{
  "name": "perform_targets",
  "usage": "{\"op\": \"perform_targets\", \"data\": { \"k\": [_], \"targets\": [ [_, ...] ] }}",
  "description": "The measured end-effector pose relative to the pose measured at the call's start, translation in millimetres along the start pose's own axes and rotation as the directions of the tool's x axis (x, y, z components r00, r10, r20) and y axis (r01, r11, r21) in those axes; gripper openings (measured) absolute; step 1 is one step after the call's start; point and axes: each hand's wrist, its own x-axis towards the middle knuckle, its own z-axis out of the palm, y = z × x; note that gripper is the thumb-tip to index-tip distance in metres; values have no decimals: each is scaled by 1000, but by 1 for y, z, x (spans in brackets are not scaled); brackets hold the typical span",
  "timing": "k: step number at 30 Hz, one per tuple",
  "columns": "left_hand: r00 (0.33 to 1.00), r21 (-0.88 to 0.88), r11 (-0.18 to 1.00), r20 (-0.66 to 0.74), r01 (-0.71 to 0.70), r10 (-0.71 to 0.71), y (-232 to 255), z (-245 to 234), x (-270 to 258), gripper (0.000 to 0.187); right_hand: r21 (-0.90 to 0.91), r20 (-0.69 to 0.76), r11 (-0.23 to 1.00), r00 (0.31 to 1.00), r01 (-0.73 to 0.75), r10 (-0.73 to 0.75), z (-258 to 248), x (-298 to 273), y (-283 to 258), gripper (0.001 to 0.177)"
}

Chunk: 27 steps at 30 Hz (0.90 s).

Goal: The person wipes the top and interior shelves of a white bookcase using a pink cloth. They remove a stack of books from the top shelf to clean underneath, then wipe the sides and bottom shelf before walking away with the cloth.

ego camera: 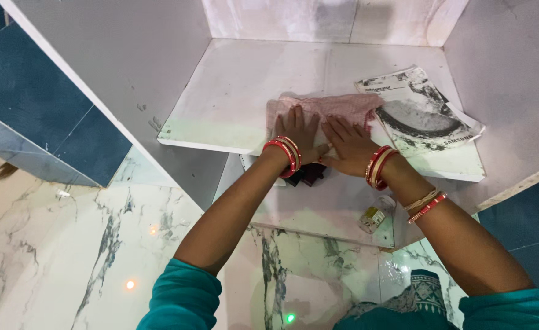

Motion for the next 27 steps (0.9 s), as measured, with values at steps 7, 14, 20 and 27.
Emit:
{"op": "perform_targets", "data": {
  "k": [7, 14, 20, 27],
  "targets": [
    [994, 76, 992, -48, 102, -99, -59, -5, 34, 96, 1, 76, 998, 995, -58, 58, -7, 83, -14, 83],
    [970, -57, 968, 21, 243, -242, -79, -13, 28, 98, 49, 113, 913, 911, -404, 397, -53, 54, -32, 91],
    [961, -48, 960, 24, 275, -275, -61, -17, 12, 104, -15, -3, 773, 773, -634, 634, -53, -70, 55, 73],
    [978, -1, 978, 26, 209, -209, -38, -19, -7, 111, -379, -4, 844, 912, -380, 409, -45, -78, 60, 29]
  ]
}}
